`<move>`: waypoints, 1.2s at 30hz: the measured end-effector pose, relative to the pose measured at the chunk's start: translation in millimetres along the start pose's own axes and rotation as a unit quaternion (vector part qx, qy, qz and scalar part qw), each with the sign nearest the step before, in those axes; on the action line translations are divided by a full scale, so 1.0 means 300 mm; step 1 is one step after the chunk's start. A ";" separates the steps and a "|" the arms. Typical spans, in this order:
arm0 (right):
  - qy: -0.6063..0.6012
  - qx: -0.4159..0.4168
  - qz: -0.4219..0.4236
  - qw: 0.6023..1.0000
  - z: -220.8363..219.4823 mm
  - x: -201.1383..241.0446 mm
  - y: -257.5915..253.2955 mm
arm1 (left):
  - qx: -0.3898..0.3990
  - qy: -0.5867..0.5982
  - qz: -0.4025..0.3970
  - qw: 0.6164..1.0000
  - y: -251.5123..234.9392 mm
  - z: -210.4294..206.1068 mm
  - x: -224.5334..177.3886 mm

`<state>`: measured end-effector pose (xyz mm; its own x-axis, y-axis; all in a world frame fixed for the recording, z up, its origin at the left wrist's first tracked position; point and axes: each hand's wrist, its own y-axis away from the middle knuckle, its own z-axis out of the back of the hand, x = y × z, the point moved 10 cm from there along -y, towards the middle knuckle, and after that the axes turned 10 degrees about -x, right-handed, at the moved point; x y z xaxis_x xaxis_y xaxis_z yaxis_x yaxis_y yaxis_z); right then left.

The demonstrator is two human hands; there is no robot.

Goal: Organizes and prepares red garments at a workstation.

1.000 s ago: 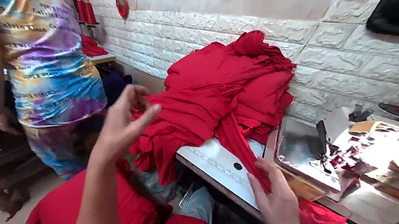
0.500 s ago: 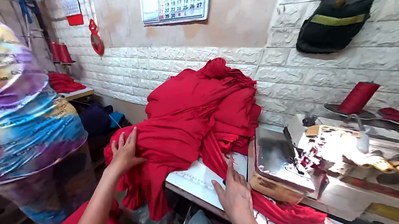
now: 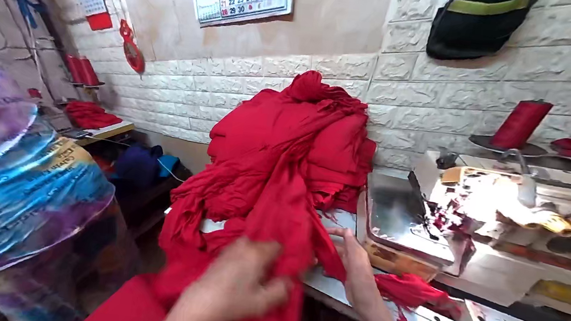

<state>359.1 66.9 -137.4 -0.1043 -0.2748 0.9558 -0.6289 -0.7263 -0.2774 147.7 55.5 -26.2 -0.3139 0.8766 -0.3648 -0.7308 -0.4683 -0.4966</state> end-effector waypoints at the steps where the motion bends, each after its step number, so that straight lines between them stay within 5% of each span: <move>1: -0.001 0.015 -0.024 1.000 0.001 -0.010 -0.007 | 0.120 0.072 -0.038 0.989 0.025 -0.112 -0.067; 3: 0.023 0.052 -0.034 0.998 -0.005 -0.010 -0.009 | 0.287 0.181 -0.079 0.937 0.078 -0.261 -0.140; 4: 0.055 0.065 -0.029 0.996 -0.010 0.000 -0.006 | 0.290 0.198 -0.087 0.932 0.075 -0.276 -0.139; 8: 0.191 0.095 -0.014 0.977 -0.041 0.012 0.019 | 0.036 0.094 0.002 0.995 -0.092 -0.077 0.079; 11: 0.273 0.080 0.010 0.959 -0.048 -0.002 0.035 | -0.106 0.064 0.122 0.985 -0.191 0.075 0.414; 14: 0.261 0.072 0.028 0.962 -0.046 -0.005 0.037 | -0.178 0.058 0.197 0.962 -0.233 0.145 0.741; 18: 0.273 0.078 -0.017 0.959 -0.065 0.012 0.018 | -0.145 -0.037 0.263 0.953 -0.288 0.143 0.930; 24: 0.394 0.068 -0.059 0.915 -0.213 0.039 -0.036 | -0.034 -0.176 0.261 0.948 -0.371 0.091 0.847; 29: 0.413 0.111 -0.057 0.902 -0.303 0.021 -0.055 | -0.142 -0.041 0.292 0.945 -0.335 0.204 0.798; 33: 0.194 0.040 0.010 0.980 -0.258 0.049 -0.098 | -0.207 -0.001 0.309 0.928 -0.349 0.379 0.762; 36: 0.004 -0.037 0.018 0.999 -0.167 0.164 -0.094 | -0.231 0.007 0.303 0.925 -0.373 0.554 0.634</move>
<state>333.3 105.5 -77.7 -0.1331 -0.2948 0.9462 -0.6798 -0.6676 -0.3036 69.0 293.0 90.8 -0.5697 0.4381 -0.6953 -0.0853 -0.8730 -0.4802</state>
